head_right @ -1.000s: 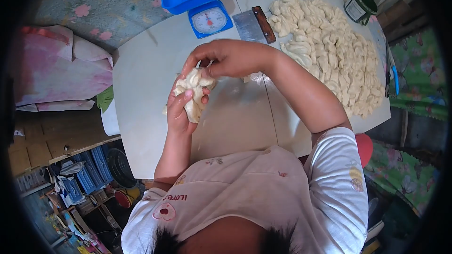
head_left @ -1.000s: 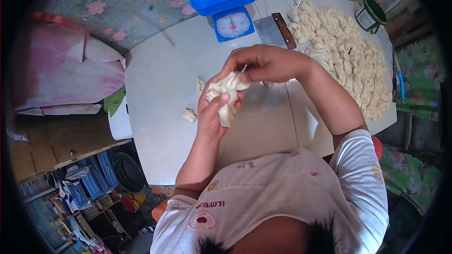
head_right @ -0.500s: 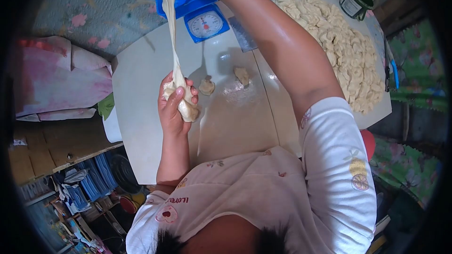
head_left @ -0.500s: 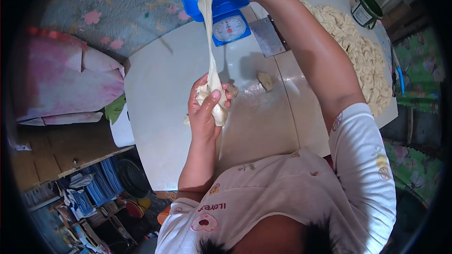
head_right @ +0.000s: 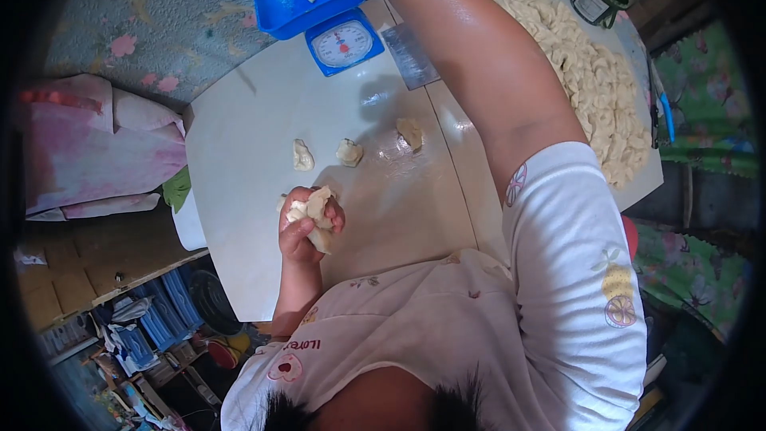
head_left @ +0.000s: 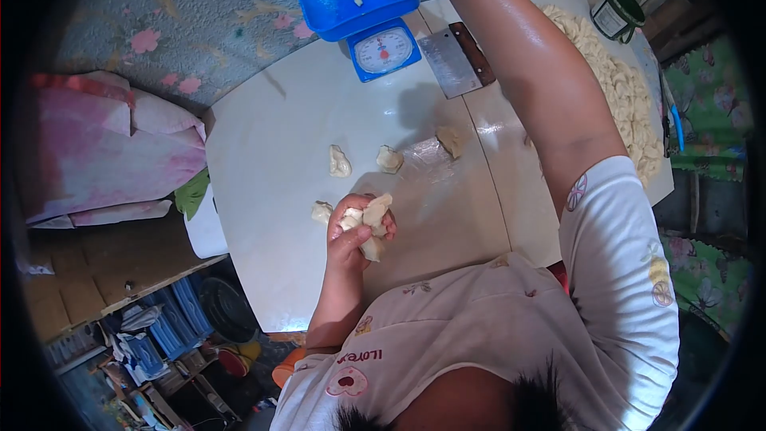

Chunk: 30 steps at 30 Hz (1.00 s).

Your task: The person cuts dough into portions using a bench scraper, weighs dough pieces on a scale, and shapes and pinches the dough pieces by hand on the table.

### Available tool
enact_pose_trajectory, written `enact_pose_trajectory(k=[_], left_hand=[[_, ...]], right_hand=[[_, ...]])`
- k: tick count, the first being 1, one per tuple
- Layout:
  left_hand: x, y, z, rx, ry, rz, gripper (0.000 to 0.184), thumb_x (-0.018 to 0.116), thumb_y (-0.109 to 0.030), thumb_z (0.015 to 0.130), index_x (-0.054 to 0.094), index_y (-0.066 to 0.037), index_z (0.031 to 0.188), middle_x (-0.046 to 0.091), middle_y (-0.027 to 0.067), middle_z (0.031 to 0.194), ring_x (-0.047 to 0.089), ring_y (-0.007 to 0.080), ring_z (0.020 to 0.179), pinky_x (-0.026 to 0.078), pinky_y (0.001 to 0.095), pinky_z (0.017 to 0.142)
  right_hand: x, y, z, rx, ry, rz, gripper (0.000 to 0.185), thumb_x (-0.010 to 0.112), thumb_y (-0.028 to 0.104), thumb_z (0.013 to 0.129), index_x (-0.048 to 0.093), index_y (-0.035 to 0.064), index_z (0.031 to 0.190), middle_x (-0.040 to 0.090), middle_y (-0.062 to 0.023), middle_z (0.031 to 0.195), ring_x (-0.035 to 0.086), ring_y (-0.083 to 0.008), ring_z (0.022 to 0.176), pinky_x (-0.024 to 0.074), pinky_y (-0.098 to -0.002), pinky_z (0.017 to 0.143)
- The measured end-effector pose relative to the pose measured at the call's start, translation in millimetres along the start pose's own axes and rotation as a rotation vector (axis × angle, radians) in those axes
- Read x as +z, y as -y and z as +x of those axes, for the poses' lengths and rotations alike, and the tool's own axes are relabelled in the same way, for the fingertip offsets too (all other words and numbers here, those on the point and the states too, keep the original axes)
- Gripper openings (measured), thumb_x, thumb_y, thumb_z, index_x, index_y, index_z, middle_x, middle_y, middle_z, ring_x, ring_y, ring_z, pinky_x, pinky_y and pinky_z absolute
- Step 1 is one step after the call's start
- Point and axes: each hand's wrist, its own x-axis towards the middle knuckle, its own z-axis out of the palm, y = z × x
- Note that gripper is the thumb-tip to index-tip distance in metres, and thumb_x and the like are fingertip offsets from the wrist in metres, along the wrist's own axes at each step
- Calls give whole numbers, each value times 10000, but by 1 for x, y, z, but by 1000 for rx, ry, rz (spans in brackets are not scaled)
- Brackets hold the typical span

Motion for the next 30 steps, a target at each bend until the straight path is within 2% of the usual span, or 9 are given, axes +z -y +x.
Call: enact_pose_trajectory(k=[1,5,11,17,19,22,26,28,30], left_hand=[[0,0,0,-11,-31,-13,334,618,-251,745,533,-55,1002,543,152,810,547,262,666,434,339,544],[-1,1,-1,-7,-50,-6,346,601,-294,763,526,-60,1006,540,154,852,553,260,723,439,336,563],[3,2,4,101,7,41,317,607,-359,813,563,-62,916,555,162,952,566,246,760,457,335,590],[-2,2,1,34,52,9,164,642,-134,796,609,-27,917,591,168,948,604,258,844,496,325,688],[4,0,-2,-4,-67,-3,157,643,-75,770,631,-17,915,609,158,919,607,251,860,498,335,723],[7,2,-1,52,-76,142,199,638,-74,747,633,-45,944,606,157,906,589,254,808,480,330,621],[8,2,1,108,-98,257,178,617,-65,747,633,-41,923,599,131,833,574,249,794,480,336,671],[3,1,4,171,37,227,161,599,-65,752,630,-28,906,578,111,774,556,246,775,470,347,710],[6,-3,3,120,22,138,150,608,-86,766,625,-16,897,567,103,752,549,245,763,467,351,721]], right_hand=[[2,0,-3,52,10,-159,167,625,174,758,689,37,829,648,-91,700,599,-167,629,479,-321,575],[11,-5,-10,116,72,-156,194,637,201,734,696,29,803,658,-107,692,609,-181,624,485,-329,586],[15,-9,-4,-28,21,-277,182,634,162,702,704,55,832,678,-122,738,637,-226,661,504,-347,619],[19,-31,18,-222,8,-700,268,656,127,666,709,99,928,689,-146,852,662,-282,776,517,-374,710],[18,-29,16,-102,260,-820,354,648,92,661,694,122,1010,682,-152,920,656,-299,842,512,-386,752],[16,-11,-7,-24,311,-798,402,640,75,673,677,139,1068,668,-149,1006,638,-307,921,500,-387,795],[28,-33,2,-167,484,-948,378,648,95,700,676,148,1073,655,-144,1052,619,-306,974,482,-389,833],[37,-47,13,-223,567,-1014,361,671,138,707,678,150,1068,655,-146,1047,619,-304,977,474,-388,848],[39,-52,19,-193,519,-1004,343,678,165,713,679,135,1055,659,-145,1029,624,-308,954,482,-394,817]])
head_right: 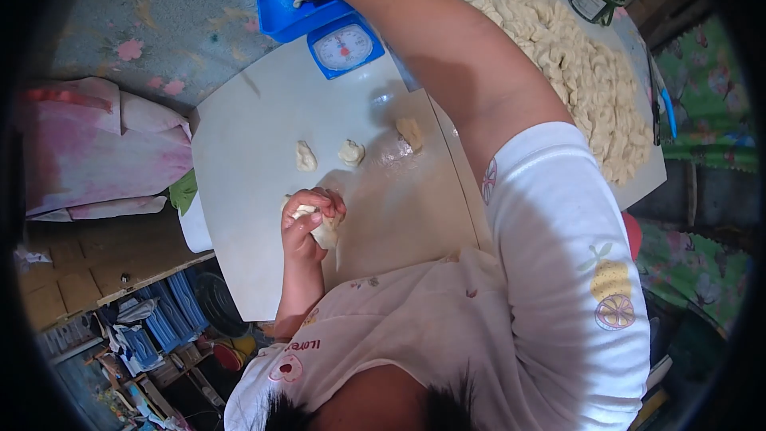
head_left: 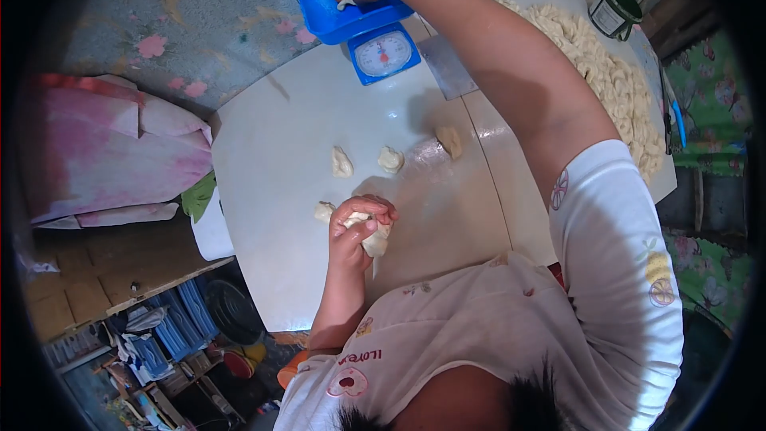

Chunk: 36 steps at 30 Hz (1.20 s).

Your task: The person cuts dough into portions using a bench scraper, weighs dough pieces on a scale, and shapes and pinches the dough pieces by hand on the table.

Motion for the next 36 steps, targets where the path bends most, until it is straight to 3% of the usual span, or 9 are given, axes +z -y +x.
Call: enact_pose_trajectory(k=[7,9,11,13,15,18,23,26,36], left_hand=[[3,-2,-4,-127,-120,69,258,672,-171,802,615,31,951,553,86,693,561,199,692,474,324,666],[8,-3,-3,-144,-121,139,274,680,-150,793,610,26,992,555,84,690,565,188,682,475,309,657],[2,2,-5,-200,-85,244,377,686,-72,768,588,-3,1125,586,76,776,582,172,749,484,278,679],[15,10,0,-210,-18,446,410,688,-71,763,581,-20,1156,592,69,840,579,165,797,484,272,704],[23,22,-2,-251,110,746,502,697,-83,746,557,-57,1228,599,82,1028,578,195,951,482,290,788],[41,45,0,-59,377,1213,511,701,-125,746,552,-65,1231,602,123,1078,585,265,999,480,337,826],[83,70,4,-50,345,1371,487,684,-168,760,550,-98,1224,566,125,1175,578,297,1018,481,367,829],[92,81,9,-104,392,1459,451,662,-181,779,555,-116,1212,567,108,1165,598,288,968,490,367,806],[102,102,12,-18,91,1534,414,653,-174,746,585,-109,1148,608,105,1037,609,312,892,492,381,767]], right_hand=[[-53,38,-77,141,-505,855,238,652,186,702,655,32,883,654,-210,893,635,-337,842,493,-410,757],[-51,51,-128,-30,-417,930,302,638,220,833,619,17,1055,636,-38,957,584,-122,884,462,-266,791],[-28,65,-183,-242,-101,1098,304,636,189,812,615,33,1072,635,-47,972,581,-114,877,466,-267,764],[-14,92,-244,-67,206,975,356,692,137,773,597,44,1103,628,-62,936,586,-135,844,479,-287,736],[35,86,-296,-116,141,775,352,711,121,762,601,29,1084,628,-71,913,587,-155,811,475,-288,719],[48,63,-384,371,-64,776,320,714,132,757,611,21,1038,627,-89,913,589,-171,796,472,-291,708],[46,-14,-526,1121,-289,293,314,707,178,728,616,46,998,634,-126,863,627,-236,770,487,-336,689],[58,-46,-569,1261,-510,355,320,684,205,753,605,40,1015,632,-77,827,623,-193,734,485,-336,661],[88,-37,-440,861,-709,495,181,568,111,799,653,46,945,646,-168,837,633,-274,776,491,-348,696]])
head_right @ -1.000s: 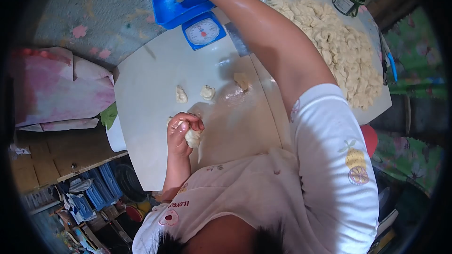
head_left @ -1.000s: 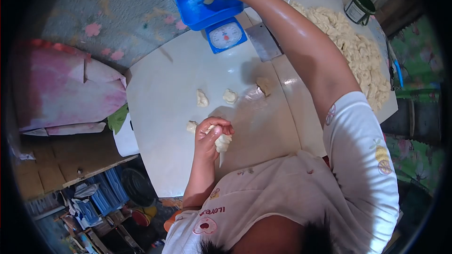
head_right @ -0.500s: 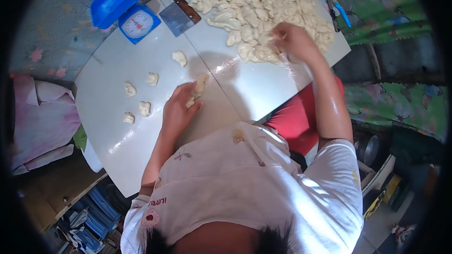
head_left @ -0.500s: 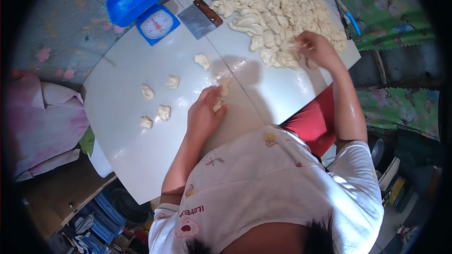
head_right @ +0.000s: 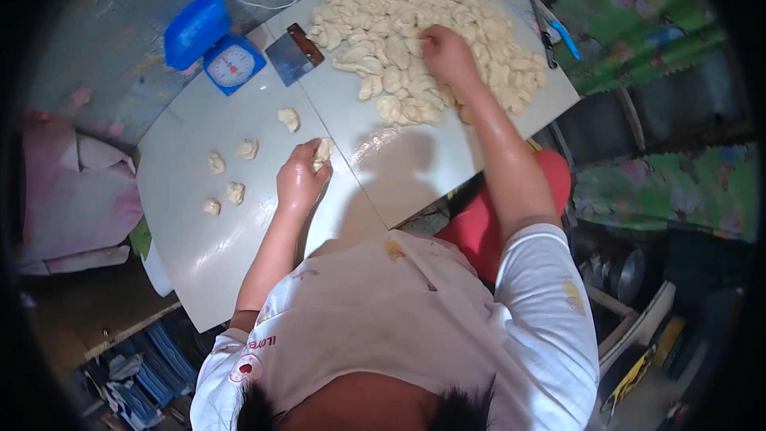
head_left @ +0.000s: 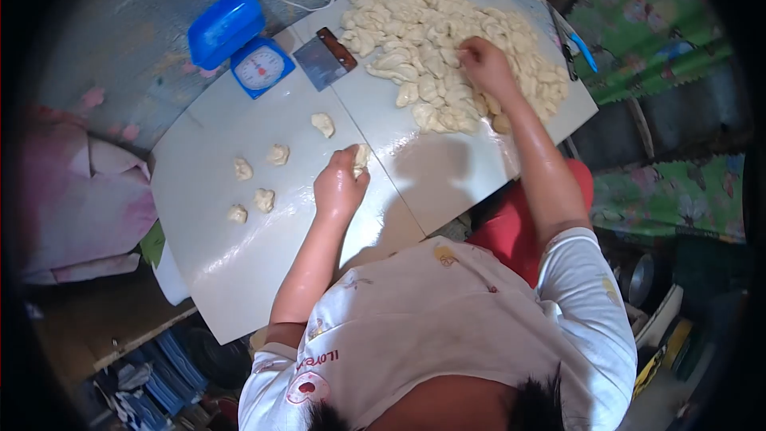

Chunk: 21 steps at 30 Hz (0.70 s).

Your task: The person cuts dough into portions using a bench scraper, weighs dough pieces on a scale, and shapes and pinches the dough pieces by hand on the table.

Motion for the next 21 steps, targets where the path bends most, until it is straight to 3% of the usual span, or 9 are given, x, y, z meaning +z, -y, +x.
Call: enact_pose_trajectory(k=[3,5,8,9,12,13,16,20,21], left_hand=[[-4,4,-5,-27,71,-5,367,646,-161,750,612,-94,1109,607,118,1044,604,316,911,489,380,779],[-14,9,-14,-27,81,-11,370,641,-156,753,612,-99,1118,605,118,1050,604,312,918,489,376,783],[-23,20,-31,-28,108,-32,366,654,-161,766,621,-114,1127,604,110,1058,607,300,924,492,361,784],[-24,23,-34,-33,111,-91,356,665,-168,771,627,-116,1121,605,102,1061,609,297,920,494,357,779],[-20,29,-40,-41,86,-157,335,679,-179,781,637,-118,1107,608,89,1061,614,292,910,498,351,766],[-18,30,-40,-35,54,-162,324,683,-183,786,643,-120,1100,611,83,1059,617,290,904,500,348,758],[-14,30,-40,-13,51,-135,309,672,-172,793,644,-128,1098,617,83,1053,623,292,891,504,348,750],[-10,33,-43,24,-21,-133,296,668,-168,795,638,-114,1085,622,87,1041,626,298,880,507,352,747],[-8,34,-44,34,-73,-129,282,662,-159,792,632,-108,1068,622,72,1030,628,284,860,510,352,718]], right_hand=[[87,66,24,-154,259,93,187,581,153,783,647,49,924,638,-179,878,620,-330,863,481,-394,753],[127,104,34,-156,442,-156,240,551,159,808,609,58,1019,632,-183,936,613,-344,909,482,-409,791],[192,109,45,-78,248,-343,308,534,161,829,542,63,1121,620,-193,1000,604,-372,925,481,-427,828],[198,108,53,-61,333,-327,354,511,159,848,477,35,1179,602,-214,1026,604,-397,919,479,-451,838],[197,109,59,-38,333,-263,409,582,179,806,468,-4,1153,610,-228,1017,609,-386,939,482,-440,839],[190,108,63,-4,424,-271,578,707,250,698,455,-27,1140,613,-247,1017,617,-366,952,487,-407,840],[177,103,56,35,535,-267,742,783,304,575,456,-36,1147,620,-248,1017,625,-341,951,494,-368,825],[143,91,50,163,688,151,641,719,304,603,518,-14,1122,651,-198,915,644,-315,849,495,-375,728],[123,94,40,86,609,77,595,695,290,621,532,0,1114,649,-195,878,641,-322,817,492,-381,714]])
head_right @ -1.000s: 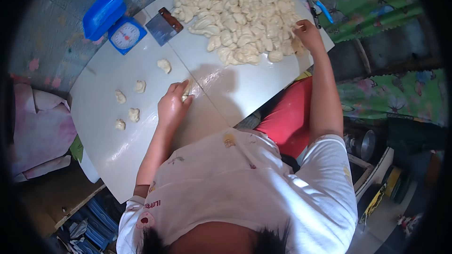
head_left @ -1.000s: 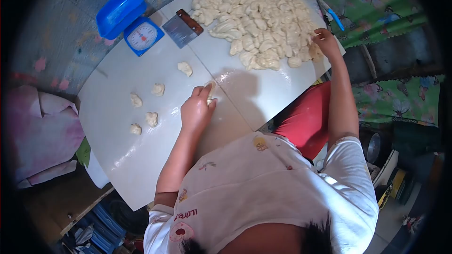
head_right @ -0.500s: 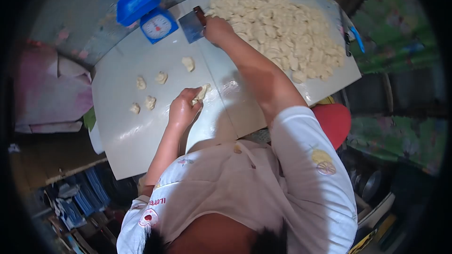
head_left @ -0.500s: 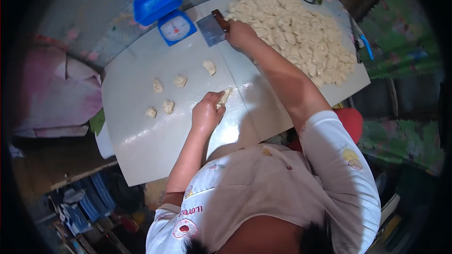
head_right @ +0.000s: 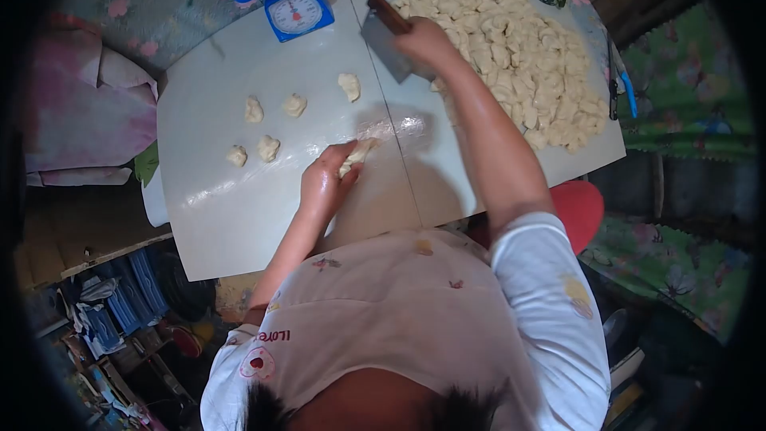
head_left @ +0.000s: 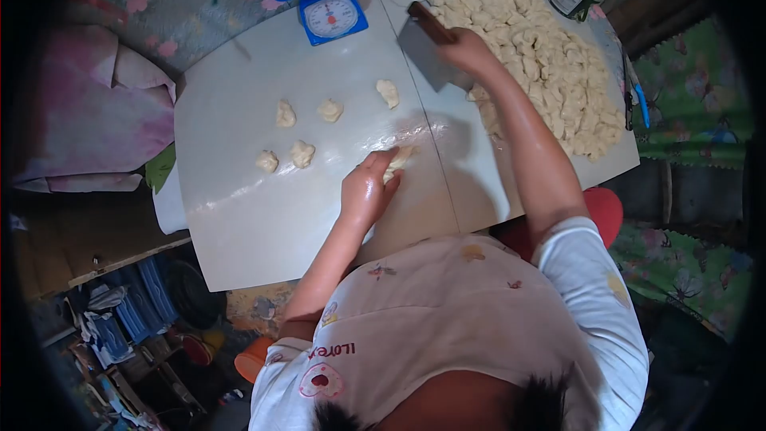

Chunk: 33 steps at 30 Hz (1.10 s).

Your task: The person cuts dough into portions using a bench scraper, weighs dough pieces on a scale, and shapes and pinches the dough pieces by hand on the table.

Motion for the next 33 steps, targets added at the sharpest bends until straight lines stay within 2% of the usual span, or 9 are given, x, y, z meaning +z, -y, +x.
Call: enact_pose_trajectory(k=[9,10,17,19,22,27,28,30,33], left_hand=[[3,4,-2,114,-46,17,264,642,-138,771,628,-97,1032,606,60,975,620,265,792,505,364,684],[2,4,-2,119,-17,38,263,641,-133,760,632,-95,1019,603,59,979,618,262,800,504,368,685],[3,3,-11,180,151,33,257,646,-140,765,644,-108,1020,619,64,1050,615,277,896,508,373,763],[-1,5,-18,148,172,-27,263,650,-133,779,631,-90,1039,619,82,1055,619,271,913,504,367,784],[-12,15,-21,2,73,-262,235,649,-134,816,621,-66,1039,632,91,1006,635,225,873,514,325,757],[-39,26,-5,-667,214,-1389,189,635,-132,858,552,-67,1015,575,22,883,577,103,787,475,224,673],[-43,29,0,-660,285,-1495,225,634,-187,866,519,-83,1029,575,25,861,561,100,719,462,224,604],[-45,25,7,-631,311,-1550,260,625,-230,873,508,-91,1058,566,27,862,546,100,693,445,221,569],[-54,16,13,-619,321,-1674,345,612,-300,878,484,-101,1129,569,62,936,520,99,651,410,215,513]], right_hand=[[37,44,-188,-535,87,-228,803,572,49,687,243,88,1419,623,-215,775,605,-391,643,485,-445,569],[44,47,-194,-349,248,-284,835,546,-7,706,185,147,1443,618,-176,1047,607,-407,807,499,-442,710],[62,97,-136,-117,325,-468,813,530,-4,731,167,115,1449,579,-252,1083,613,-399,818,492,-432,717],[52,61,-120,-307,267,-86,773,508,-14,729,238,132,1438,618,-220,1035,619,-343,909,486,-402,766],[2,16,-137,-417,354,436,773,544,-37,723,256,83,1431,415,-142,1388,406,-217,1269,335,-347,1033],[-42,-2,-164,68,379,-130,731,679,159,695,390,94,1363,492,-175,1296,478,-308,1189,359,-363,1005],[-32,21,-165,33,225,-610,719,721,174,675,438,116,1333,529,-183,1217,484,-339,1150,390,-392,972],[-4,44,-163,-514,16,-496,703,729,148,672,458,123,1320,519,-175,1213,470,-346,1152,401,-415,961],[43,89,-148,-661,376,-114,568,696,67,729,483,78,1255,512,-130,1221,471,-279,1161,407,-375,961]])
